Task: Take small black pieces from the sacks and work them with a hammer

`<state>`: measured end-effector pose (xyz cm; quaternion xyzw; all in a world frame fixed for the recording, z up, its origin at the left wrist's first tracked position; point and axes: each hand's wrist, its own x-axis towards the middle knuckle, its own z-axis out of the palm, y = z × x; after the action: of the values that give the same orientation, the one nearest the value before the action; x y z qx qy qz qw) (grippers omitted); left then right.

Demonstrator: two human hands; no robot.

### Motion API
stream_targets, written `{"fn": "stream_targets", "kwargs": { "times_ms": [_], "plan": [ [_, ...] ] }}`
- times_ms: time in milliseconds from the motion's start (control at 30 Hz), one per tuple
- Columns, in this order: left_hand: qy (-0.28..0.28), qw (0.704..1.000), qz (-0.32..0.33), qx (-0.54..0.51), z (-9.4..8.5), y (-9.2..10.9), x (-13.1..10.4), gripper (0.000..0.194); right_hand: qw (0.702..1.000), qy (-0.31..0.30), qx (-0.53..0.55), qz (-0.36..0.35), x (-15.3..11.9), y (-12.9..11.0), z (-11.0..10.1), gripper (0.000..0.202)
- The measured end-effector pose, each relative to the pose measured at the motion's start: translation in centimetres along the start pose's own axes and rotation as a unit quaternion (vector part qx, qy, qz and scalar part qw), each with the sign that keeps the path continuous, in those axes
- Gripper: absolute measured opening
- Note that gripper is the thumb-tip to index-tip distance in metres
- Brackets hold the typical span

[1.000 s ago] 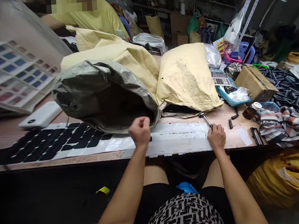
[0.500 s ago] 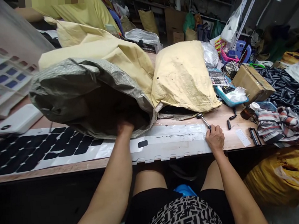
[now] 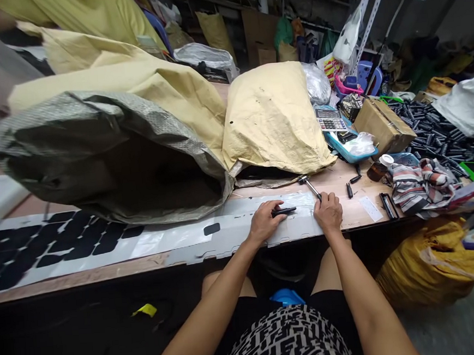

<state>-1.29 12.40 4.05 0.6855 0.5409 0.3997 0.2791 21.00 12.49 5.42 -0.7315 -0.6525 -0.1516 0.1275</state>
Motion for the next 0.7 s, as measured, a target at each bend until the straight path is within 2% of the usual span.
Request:
{"fn": "stream_targets", "kwargs": {
  "times_ms": [67, 233, 433, 600, 700],
  "plan": [
    [-0.019, 1.0, 0.005, 0.017, 0.6, -0.5, 0.5, 0.039, 1.0, -0.004, 0.002, 0.002, 0.0, 0.0, 0.0, 0.023],
    [-0.046, 0.999, 0.008, 0.002, -0.1, -1.4, 0.9, 0.041, 1.0, -0.019, 0.006, 0.009, -0.1, 0.0, -0.2, 0.023],
    [-0.058, 0.998, 0.009, 0.011, -0.2, -1.5, 0.9, 0.021, 0.998, -0.038, 0.036, 0.017, 0.1, 0.2, -0.4, 0.026],
    [-0.061, 0.998, 0.01, 0.017, 0.1, -1.7, 1.0, 0.016, 0.987, -0.056, 0.138, 0.061, -0.5, 1.0, -1.8, 0.03],
    [-0.068, 0.997, 0.004, 0.023, 0.2, -1.6, 1.1, 0.016, 0.961, -0.062, 0.25, 0.102, -2.5, 1.5, -3.4, 0.033]
  ]
}}
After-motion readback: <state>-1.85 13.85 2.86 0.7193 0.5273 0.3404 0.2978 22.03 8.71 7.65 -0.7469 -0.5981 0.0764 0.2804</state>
